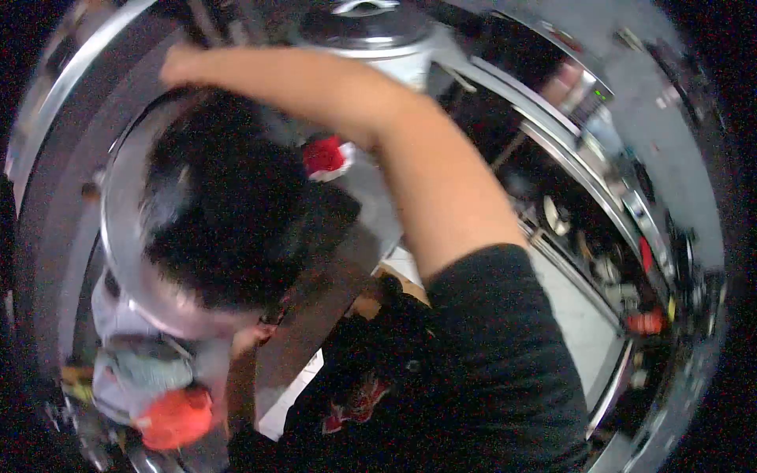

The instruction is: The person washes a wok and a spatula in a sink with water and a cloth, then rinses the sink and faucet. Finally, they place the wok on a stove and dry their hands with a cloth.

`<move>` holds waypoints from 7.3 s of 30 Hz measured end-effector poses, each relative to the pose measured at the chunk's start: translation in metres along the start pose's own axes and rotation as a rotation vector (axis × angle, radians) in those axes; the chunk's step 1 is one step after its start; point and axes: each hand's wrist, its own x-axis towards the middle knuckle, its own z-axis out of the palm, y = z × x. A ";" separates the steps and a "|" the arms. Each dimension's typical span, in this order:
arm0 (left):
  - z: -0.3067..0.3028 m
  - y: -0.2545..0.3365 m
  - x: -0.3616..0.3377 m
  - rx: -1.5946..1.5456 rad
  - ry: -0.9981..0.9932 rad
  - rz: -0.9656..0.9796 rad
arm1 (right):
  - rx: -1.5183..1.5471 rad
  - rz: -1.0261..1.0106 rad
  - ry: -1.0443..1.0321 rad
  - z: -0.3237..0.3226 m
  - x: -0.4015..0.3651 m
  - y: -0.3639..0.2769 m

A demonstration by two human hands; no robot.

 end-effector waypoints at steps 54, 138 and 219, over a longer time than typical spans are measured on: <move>0.606 0.387 0.152 0.452 -0.252 0.662 | 0.783 1.214 1.636 -0.313 -1.035 0.203; 0.634 0.118 0.051 0.635 1.363 0.550 | 0.069 0.088 0.375 -0.271 -0.843 0.329; 0.031 0.038 0.153 -0.763 0.377 0.346 | 0.451 -0.240 -0.089 0.442 -0.170 -0.007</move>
